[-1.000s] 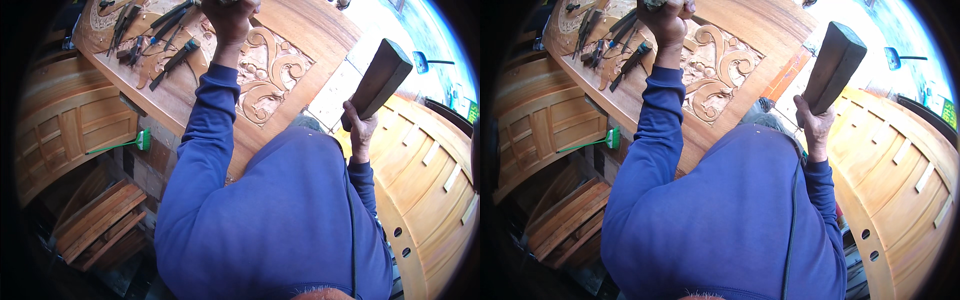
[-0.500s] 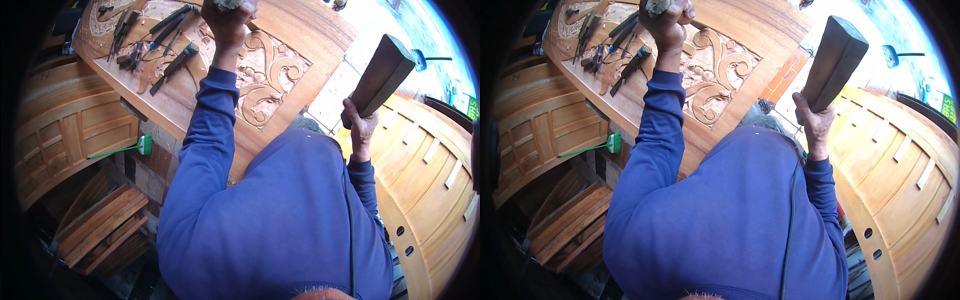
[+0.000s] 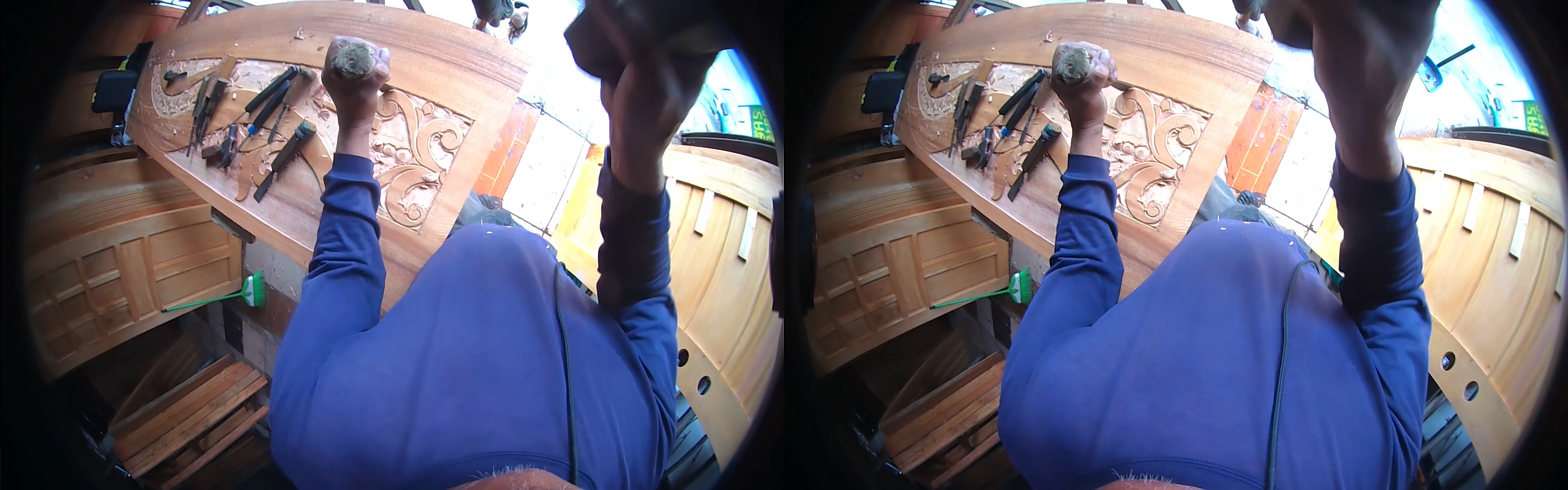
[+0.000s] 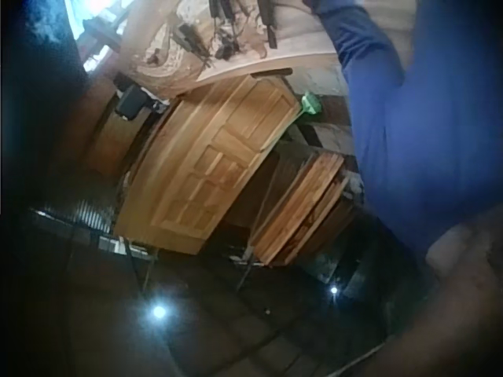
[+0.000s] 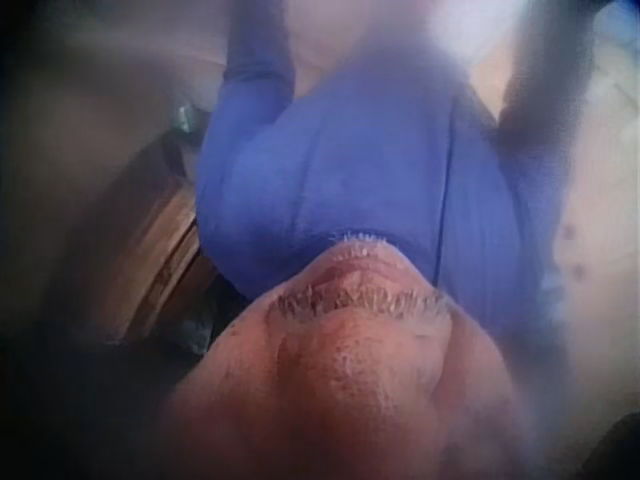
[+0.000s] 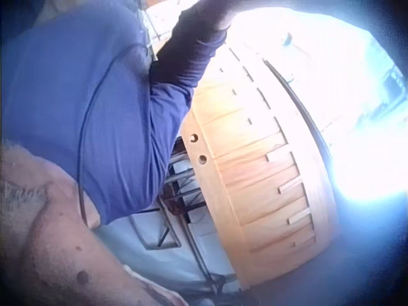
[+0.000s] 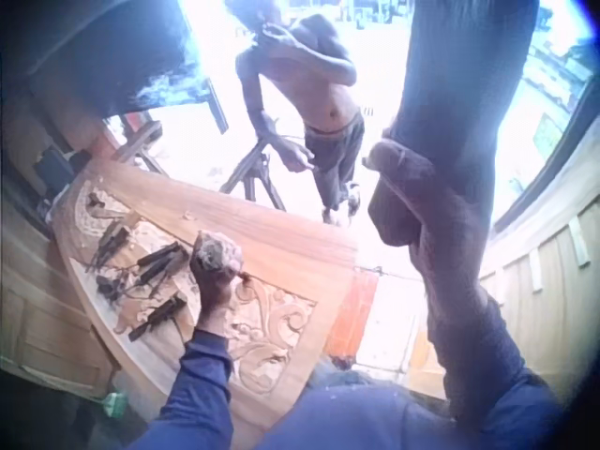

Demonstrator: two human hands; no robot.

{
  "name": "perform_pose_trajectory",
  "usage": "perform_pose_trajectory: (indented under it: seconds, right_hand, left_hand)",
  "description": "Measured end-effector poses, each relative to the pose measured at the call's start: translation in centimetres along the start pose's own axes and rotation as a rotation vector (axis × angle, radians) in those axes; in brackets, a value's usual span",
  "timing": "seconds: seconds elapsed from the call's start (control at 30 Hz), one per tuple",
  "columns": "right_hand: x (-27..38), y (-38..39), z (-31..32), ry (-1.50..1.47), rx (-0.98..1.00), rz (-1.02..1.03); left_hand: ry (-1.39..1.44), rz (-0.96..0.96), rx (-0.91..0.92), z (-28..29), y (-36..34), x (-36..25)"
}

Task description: The person carves decorative patterns into a large wooden panel using a chisel and a wooden mallet. They hammer the chisel to remove wood chips and then use the chisel alone to refine the carved details.

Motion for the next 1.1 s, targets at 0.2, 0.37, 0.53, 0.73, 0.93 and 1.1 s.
perform_pose_trajectory:
  seconds: [0.2, 0.37, 0.53, 0.73, 0.93, 1.1]
  right_hand:
    - [-3.2, 0.5, -6.7, 0.762, 0.619, 0.316]
    - [-2.9, 1.9, -6.1, 1.055, 0.804, 0.278]
    - [-2.1, 3.7, -4.0, 0.671, 0.565, -0.007]
    - [-3.6, 8.9, 0.7, 0.581, 0.395, -0.245]
    - [-4.0, 10.5, 2.8, 0.425, 0.276, -0.376]
    - [-3.0, 9.2, 2.9, 0.412, 0.269, -0.416]
  left_hand:
    - [-0.097, 0.109, 0.082, -0.6, -0.4, -0.4]
    - [-0.085, 0.128, 0.116, -0.2, 0.8, -0.3]
    - [-0.189, 0.036, -0.086, -2.6, 0.4, -2.4]
    - [0.142, 0.056, -0.498, 2.1, -1.1, -0.4]
    - [0.049, -0.013, -0.291, -1.7, -0.2, -0.8]
    - [0.116, 0.034, -0.286, -0.2, -0.8, -0.1]
Point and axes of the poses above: each hand's wrist, its own y-axis away from the middle knuckle, its own z-axis out of the back of the hand, x = y × z, the point moved 2 cm from there along -y, towards the middle knuckle, and after that the axes turned 7 degrees about x, right-handed, at the moved point
